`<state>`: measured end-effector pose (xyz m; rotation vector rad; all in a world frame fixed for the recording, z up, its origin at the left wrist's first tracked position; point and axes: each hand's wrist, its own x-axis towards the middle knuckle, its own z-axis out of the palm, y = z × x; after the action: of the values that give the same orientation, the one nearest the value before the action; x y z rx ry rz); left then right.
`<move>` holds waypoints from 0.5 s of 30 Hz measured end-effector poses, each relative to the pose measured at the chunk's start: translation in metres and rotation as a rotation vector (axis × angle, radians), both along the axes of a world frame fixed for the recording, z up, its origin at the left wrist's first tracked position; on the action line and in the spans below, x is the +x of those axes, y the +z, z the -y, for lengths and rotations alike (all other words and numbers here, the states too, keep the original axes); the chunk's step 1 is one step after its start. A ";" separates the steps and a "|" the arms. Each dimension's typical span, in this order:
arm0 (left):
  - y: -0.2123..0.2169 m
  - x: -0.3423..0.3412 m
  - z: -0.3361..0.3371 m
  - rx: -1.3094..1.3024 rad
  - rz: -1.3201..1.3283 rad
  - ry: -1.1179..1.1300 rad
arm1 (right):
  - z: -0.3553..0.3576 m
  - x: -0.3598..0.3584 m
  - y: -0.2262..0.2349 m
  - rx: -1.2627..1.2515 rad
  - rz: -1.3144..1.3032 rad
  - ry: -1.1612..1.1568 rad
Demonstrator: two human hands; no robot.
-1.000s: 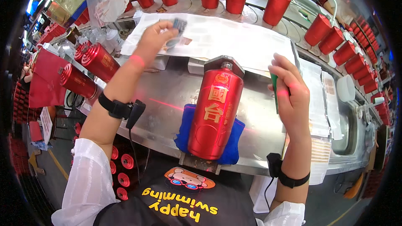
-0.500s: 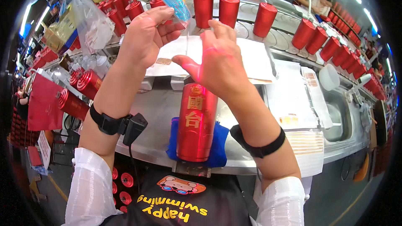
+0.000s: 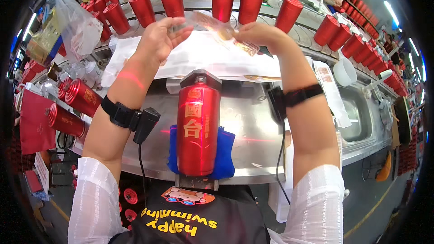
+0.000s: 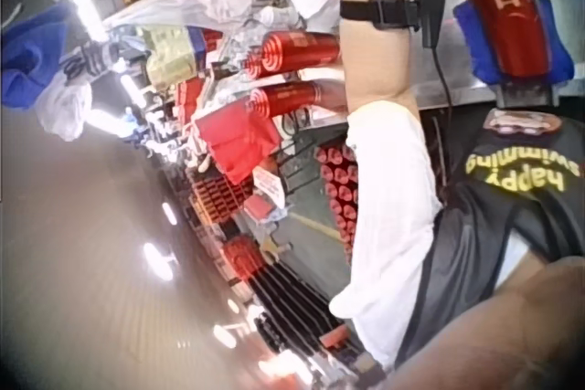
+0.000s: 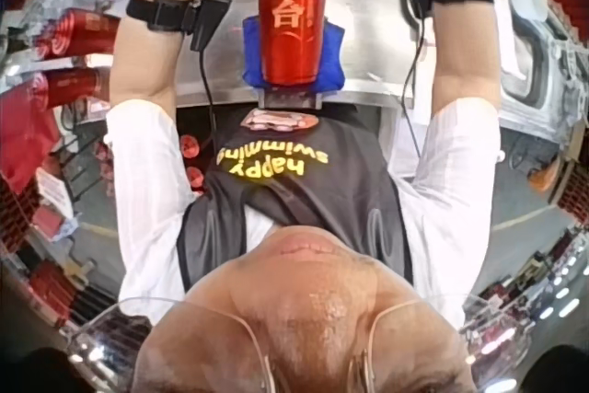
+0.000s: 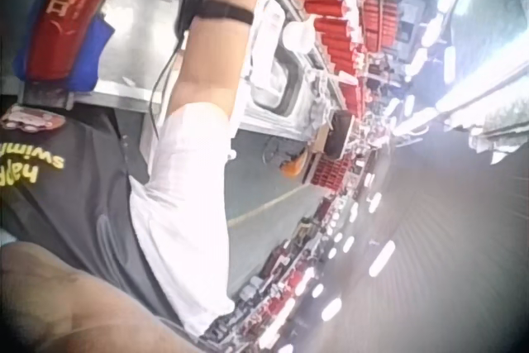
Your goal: Applying decorative labels and stickers to red metal containers on an assembly line.
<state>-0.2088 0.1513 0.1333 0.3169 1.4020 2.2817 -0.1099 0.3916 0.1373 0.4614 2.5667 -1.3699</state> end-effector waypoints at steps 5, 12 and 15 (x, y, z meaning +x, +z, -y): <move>-0.022 -0.010 0.006 -0.128 0.048 -0.077 | -0.081 -0.040 -0.082 1.086 0.294 0.271; -0.026 -0.007 0.029 -0.333 -0.189 -0.199 | -0.038 -0.041 -0.048 1.189 0.288 0.163; -0.028 0.001 0.025 -0.477 -0.653 -0.296 | -0.002 -0.011 -0.003 1.163 0.023 0.198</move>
<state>-0.2081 0.1267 0.1057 1.0905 1.9866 1.5915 -0.1213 0.3937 0.1342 0.3266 3.0115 0.3109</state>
